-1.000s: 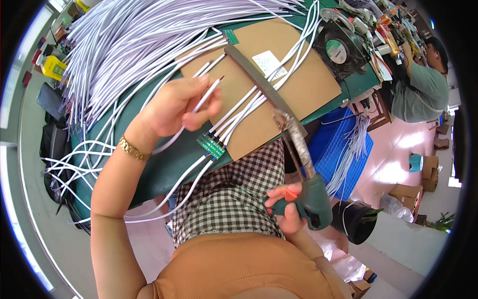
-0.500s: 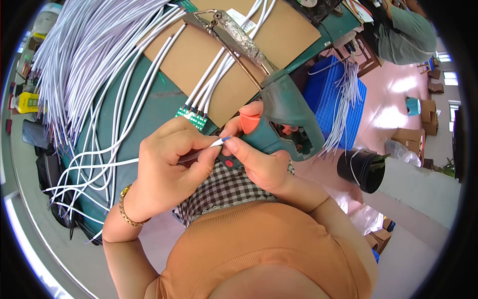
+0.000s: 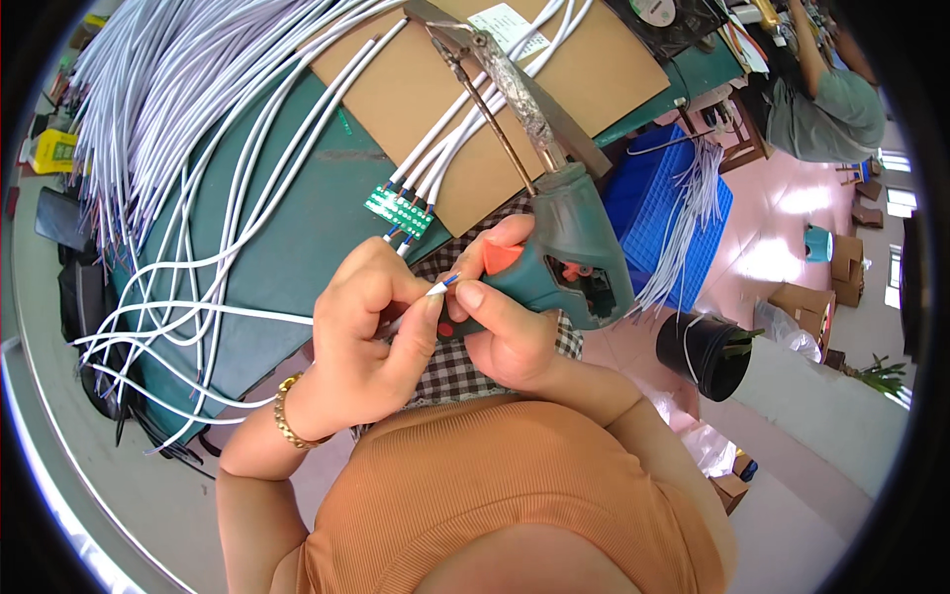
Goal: The person positions wire ends onto small circuit boards and solders the connections using a soldering gun.
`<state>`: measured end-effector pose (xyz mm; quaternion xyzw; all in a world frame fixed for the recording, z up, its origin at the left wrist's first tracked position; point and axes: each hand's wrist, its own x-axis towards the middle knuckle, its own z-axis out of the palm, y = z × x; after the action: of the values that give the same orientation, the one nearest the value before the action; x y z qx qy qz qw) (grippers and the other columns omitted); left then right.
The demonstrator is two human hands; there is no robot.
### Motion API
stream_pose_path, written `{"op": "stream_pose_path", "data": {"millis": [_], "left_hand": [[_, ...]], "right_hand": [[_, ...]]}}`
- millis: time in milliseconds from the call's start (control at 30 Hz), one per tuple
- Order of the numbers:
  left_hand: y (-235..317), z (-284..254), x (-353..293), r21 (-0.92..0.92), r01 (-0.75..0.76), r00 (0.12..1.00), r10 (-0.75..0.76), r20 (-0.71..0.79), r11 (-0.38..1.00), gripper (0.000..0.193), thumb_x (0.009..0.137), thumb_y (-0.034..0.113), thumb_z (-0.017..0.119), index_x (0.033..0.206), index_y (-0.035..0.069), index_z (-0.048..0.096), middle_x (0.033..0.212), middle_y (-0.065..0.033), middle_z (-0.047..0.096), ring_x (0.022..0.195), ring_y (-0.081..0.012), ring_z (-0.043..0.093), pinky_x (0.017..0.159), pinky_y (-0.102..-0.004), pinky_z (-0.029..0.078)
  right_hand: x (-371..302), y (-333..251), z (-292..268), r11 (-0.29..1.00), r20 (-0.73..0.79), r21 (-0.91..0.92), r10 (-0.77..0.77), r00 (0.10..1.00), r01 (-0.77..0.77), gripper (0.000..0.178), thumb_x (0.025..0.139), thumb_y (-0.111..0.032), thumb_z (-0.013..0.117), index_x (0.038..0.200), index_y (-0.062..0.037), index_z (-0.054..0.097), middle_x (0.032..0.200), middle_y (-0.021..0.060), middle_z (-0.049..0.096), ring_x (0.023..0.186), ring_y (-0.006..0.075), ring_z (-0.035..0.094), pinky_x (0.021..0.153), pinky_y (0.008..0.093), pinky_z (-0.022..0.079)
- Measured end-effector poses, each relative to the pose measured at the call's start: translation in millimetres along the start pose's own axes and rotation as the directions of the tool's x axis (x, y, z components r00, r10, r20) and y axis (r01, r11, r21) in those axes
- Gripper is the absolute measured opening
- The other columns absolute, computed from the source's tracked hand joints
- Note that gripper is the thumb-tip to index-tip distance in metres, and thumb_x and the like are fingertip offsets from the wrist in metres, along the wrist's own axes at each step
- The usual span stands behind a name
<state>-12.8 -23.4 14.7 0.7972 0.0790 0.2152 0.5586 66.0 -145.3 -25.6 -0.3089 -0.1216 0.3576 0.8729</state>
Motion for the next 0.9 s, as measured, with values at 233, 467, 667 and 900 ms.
{"op": "stream_pose_path", "data": {"millis": [233, 467, 667, 900], "left_hand": [[-2.3, -11.7, 5.4, 0.6, 0.143, 0.973, -0.002, -0.231, 0.787, 0.007, 0.078, -0.003, 0.061, 0.076, 0.001, 0.055, 0.067, -0.0118, 0.048, 0.06, -0.0302, 0.05, 0.052, -0.0389, 0.04], [-24.8, -11.7, 2.4, 0.398, 0.349, 0.923, -0.239, -0.301, 0.848, 0.009, 0.077, -0.002, 0.063, 0.073, -0.003, 0.055, 0.068, -0.0088, 0.05, 0.057, -0.0149, 0.048, 0.054, -0.0266, 0.04], [-28.2, -10.5, 6.7, 0.379, 0.372, 0.909, -0.25, -0.334, 0.847, 0.01, 0.074, -0.001, 0.064, 0.07, -0.003, 0.054, 0.064, -0.0075, 0.049, 0.054, -0.012, 0.046, 0.052, -0.0253, 0.039], [-31.7, -11.3, 5.9, 0.416, 0.367, 0.917, -0.249, -0.312, 0.832, 0.013, 0.072, 0.0, 0.064, 0.067, -0.003, 0.052, 0.06, -0.0072, 0.048, 0.052, -0.0114, 0.044, 0.049, -0.026, 0.037]], "right_hand": [[1.7, -6.2, -10.3, 0.94, -0.101, -0.337, -0.088, 0.991, 0.05, 0.039, 0.086, -0.002, 0.055, 0.121, -0.0081, 0.04, 0.086, 0.0133, 0.058, 0.07, 0.0165, 0.056, 0.066, 0.0291, 0.048], [-25.2, -32.6, -18.6, 0.786, -0.039, -0.616, 0.036, 0.999, -0.053, 0.04, 0.086, -0.004, 0.051, 0.123, -0.0035, 0.037, 0.085, 0.0157, 0.059, 0.067, 0.0172, 0.058, 0.063, 0.0294, 0.049], [-53.8, -37.8, -77.5, 0.484, 0.316, -0.856, 0.207, 0.926, 0.184, 0.038, 0.088, -0.003, 0.051, 0.124, -0.0041, 0.041, 0.095, 0.0183, 0.059, 0.069, 0.0141, 0.056, 0.064, 0.0286, 0.05], [-54.3, -54.7, -58.5, 0.481, 0.255, -0.871, 0.276, 0.927, 0.097, 0.034, 0.089, -0.006, 0.053, 0.122, -0.0027, 0.045, 0.106, 0.0229, 0.056, 0.069, 0.0136, 0.055, 0.062, 0.0273, 0.048]]}}
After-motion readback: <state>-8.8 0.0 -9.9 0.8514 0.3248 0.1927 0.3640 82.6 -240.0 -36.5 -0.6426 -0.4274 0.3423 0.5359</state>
